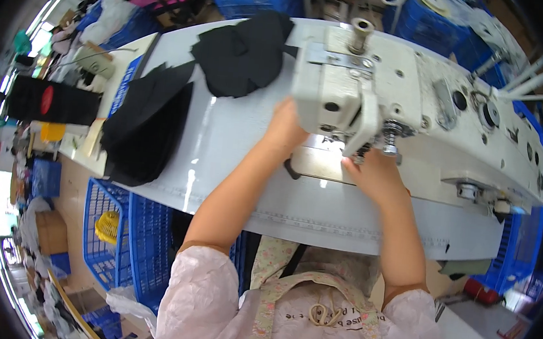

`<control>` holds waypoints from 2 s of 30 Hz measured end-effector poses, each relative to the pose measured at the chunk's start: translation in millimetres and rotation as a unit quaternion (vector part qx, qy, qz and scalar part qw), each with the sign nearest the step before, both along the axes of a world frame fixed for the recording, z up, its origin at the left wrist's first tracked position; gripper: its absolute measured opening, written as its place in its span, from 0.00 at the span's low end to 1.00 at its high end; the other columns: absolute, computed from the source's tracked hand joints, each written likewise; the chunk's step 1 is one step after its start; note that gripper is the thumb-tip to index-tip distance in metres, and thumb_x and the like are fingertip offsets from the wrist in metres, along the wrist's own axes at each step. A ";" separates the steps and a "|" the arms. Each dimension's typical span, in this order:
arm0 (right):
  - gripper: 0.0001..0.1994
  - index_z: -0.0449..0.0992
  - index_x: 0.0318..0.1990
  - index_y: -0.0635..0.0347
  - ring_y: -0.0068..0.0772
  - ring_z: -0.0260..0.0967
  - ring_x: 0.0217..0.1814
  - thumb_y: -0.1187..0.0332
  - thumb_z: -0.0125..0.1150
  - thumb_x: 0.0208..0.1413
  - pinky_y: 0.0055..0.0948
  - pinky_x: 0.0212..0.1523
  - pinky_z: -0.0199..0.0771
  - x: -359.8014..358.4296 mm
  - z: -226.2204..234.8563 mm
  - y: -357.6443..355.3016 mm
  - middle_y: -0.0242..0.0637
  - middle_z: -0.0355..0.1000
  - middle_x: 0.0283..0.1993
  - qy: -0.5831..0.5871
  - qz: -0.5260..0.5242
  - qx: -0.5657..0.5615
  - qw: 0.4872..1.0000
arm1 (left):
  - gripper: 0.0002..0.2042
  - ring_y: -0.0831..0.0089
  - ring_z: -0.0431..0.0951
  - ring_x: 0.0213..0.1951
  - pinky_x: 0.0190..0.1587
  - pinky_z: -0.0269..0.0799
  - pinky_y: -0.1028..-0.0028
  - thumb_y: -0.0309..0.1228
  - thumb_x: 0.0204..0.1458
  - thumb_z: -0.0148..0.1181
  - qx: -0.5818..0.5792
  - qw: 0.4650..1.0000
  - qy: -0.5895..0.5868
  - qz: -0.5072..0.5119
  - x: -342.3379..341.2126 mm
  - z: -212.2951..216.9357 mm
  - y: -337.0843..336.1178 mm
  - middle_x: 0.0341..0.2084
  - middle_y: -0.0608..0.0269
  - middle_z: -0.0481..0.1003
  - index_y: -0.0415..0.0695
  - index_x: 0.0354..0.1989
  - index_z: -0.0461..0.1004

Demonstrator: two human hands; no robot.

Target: Use an industrial sewing machine to stitch black fabric components for shoes.

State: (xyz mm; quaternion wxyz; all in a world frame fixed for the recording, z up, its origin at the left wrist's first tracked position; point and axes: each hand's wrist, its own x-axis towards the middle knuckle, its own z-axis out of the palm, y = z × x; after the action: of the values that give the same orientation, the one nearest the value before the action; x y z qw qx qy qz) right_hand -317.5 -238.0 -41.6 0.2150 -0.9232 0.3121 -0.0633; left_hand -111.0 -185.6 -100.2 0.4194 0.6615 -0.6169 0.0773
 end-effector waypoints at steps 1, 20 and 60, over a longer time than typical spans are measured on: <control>0.11 0.73 0.19 0.64 0.48 0.70 0.28 0.64 0.59 0.42 0.41 0.33 0.69 -0.8 -3.5 -0.6 0.47 0.70 0.21 -0.010 0.016 -0.002 1.000 | 0.08 0.52 0.72 0.34 0.34 0.65 0.58 0.28 0.44 0.55 -0.002 1.000 -0.010 0.016 6.3 6.2 0.8 0.28 0.54 0.74 0.43 0.34 0.74; 0.13 0.71 0.18 0.66 0.49 0.68 0.31 0.64 0.60 0.44 0.43 0.37 0.65 -0.1 -7.4 -3.7 0.48 0.69 0.22 -0.036 0.019 -0.024 0.999 | 0.25 0.53 0.73 0.41 0.43 0.68 0.59 0.34 0.41 0.62 0.100 0.670 -0.333 0.656 126.0 120.5 217.6 0.40 0.52 0.73 0.44 0.50 0.66; 0.13 0.75 0.27 0.64 0.48 0.70 0.35 0.60 0.57 0.46 0.42 0.38 0.68 0.4 -12.2 -18.5 0.47 0.71 0.27 -0.062 -0.018 -0.027 0.998 | 0.27 0.69 0.62 0.55 0.57 0.59 0.70 0.32 0.49 0.57 0.168 0.943 0.265 -0.108 19.5 31.2 -3.6 0.55 0.62 0.62 0.46 0.59 0.58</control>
State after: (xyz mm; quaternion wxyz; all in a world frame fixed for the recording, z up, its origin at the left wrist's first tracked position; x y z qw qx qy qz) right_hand -317.1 -256.6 -53.8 0.2073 -0.9175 0.3127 -0.1322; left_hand -91.4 -189.2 -69.0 0.4563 0.6481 -0.5554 -0.2516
